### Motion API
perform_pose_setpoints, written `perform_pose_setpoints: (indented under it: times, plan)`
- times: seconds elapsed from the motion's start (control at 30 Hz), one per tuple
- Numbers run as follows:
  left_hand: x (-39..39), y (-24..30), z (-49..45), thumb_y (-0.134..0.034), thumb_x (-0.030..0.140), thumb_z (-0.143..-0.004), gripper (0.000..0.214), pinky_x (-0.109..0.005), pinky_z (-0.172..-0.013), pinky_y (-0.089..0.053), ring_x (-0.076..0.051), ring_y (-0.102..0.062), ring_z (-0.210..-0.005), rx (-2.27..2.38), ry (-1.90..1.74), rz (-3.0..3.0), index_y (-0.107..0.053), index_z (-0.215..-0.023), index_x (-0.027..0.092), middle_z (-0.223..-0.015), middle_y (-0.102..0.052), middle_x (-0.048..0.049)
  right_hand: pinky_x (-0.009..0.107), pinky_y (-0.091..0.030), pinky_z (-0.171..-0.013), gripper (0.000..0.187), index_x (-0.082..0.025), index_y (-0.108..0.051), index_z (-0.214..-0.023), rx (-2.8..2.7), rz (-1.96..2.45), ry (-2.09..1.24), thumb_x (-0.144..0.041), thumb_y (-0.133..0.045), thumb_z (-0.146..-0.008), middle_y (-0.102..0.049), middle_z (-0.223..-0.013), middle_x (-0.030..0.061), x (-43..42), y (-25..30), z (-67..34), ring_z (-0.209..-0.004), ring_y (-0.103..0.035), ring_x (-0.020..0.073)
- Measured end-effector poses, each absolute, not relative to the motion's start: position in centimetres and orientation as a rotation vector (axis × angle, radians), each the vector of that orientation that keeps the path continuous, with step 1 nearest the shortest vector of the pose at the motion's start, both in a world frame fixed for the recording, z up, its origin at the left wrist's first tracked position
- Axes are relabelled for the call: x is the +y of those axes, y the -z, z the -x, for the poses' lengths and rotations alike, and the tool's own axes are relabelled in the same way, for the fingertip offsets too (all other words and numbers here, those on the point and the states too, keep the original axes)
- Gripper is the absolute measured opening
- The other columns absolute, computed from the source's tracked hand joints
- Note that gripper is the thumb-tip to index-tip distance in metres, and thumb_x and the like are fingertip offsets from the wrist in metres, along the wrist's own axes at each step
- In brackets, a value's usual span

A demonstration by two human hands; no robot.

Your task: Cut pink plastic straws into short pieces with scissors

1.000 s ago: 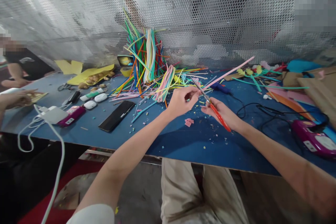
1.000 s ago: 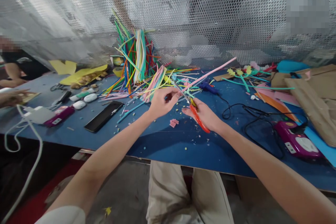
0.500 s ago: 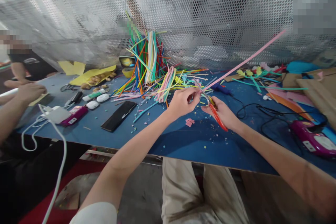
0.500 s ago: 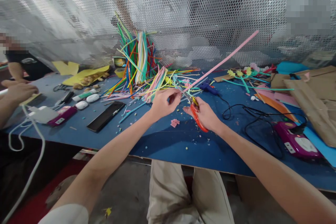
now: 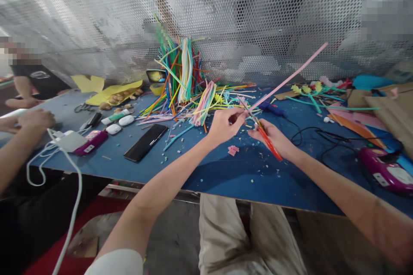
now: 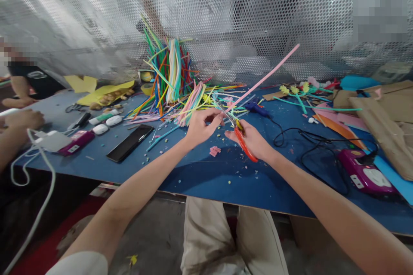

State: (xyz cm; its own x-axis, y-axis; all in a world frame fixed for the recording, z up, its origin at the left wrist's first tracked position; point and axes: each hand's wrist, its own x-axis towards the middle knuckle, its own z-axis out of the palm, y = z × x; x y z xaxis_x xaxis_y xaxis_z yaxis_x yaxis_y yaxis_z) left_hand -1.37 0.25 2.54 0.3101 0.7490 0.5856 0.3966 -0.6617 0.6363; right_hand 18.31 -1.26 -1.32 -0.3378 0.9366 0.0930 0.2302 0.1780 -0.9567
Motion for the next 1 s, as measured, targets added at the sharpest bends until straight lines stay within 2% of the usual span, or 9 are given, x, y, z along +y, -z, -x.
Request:
perform_pose_setpoints:
  times: [0.27,0.43,0.53,0.7,0.8,1.0]
  plan:
    - [0.6,-2.7,1.8,-0.054,0.034,-0.093,0.027,-0.022,-0.052,-0.032,-0.008,-0.043,-0.051,1.032,-1.227,-2.232,-0.071,-0.084,0.015,-0.058,-0.058,0.0016,0.028,-0.036,-0.061,0.032,-0.021,-0.049,-0.089,-1.792,1.098,-1.275,-0.045,-0.07,-0.08,-0.05,-0.073,-0.0044,-1.9,0.0,-18.8,-0.064,-0.042,0.012]
    - [0.6,-2.9,1.9,-0.055,0.031,-0.092,0.024,-0.023,-0.052,-0.029,-0.007,-0.038,-0.051,1.028,-1.223,-2.235,-0.071,-0.082,0.015,-0.057,-0.051,0.0031,0.027,-0.032,-0.057,0.032,-0.023,-0.046,-0.085,-1.781,1.082,-1.317,-0.043,-0.07,-0.079,-0.042,-0.068,-0.0062,-2.0,-0.3,-18.6,-0.06,-0.035,0.0112]
    - [0.7,-2.8,1.9,-0.055,0.033,-0.092,0.025,-0.023,-0.051,-0.028,-0.007,-0.037,-0.052,1.013,-1.226,-2.199,-0.072,-0.084,0.015,-0.059,-0.052,0.0026,0.027,-0.031,-0.056,0.032,-0.024,-0.042,-0.082,-1.771,1.126,-1.276,-0.038,-0.07,-0.077,-0.04,-0.066,-0.0071,-1.7,0.6,-18.6,-0.058,-0.035,0.0113]
    - [1.2,-2.4,1.9,-0.055,0.039,-0.093,0.029,-0.021,-0.05,-0.03,-0.008,-0.041,-0.05,0.97,-1.213,-2.063,-0.071,-0.086,0.015,-0.057,-0.053,0.0021,0.028,-0.03,-0.055,0.02,-0.023,-0.041,-0.078,-1.793,1.223,-1.131,-0.025,-0.061,-0.078,-0.04,-0.062,-0.0064,-1.1,2.1,-18.6,-0.056,-0.036,0.0116]
    - [1.5,-2.6,2.1,-0.056,0.042,-0.093,0.032,-0.02,-0.05,-0.034,-0.008,-0.044,-0.051,0.925,-1.187,-2.006,-0.071,-0.087,0.015,-0.059,-0.054,0.0012,0.027,-0.028,-0.055,0.019,-0.022,-0.043,-0.077,-1.793,1.219,-1.07,-0.029,-0.06,-0.079,-0.04,-0.063,-0.0059,-0.9,2.3,-18.4,-0.058,-0.036,0.0112]
    - [1.9,-3.2,2.6,-0.057,0.046,-0.092,0.035,-0.019,-0.05,-0.036,-0.007,-0.047,-0.052,0.927,-1.085,-1.993,-0.074,-0.095,0.015,-0.064,-0.061,-0.0001,0.026,-0.028,-0.055,0.032,-0.021,-0.043,-0.077,-1.762,1.205,-1.083,-0.043,-0.065,-0.08,-0.04,-0.064,-0.0064,-1.0,2.2,-18.3,-0.057,-0.035,0.01]
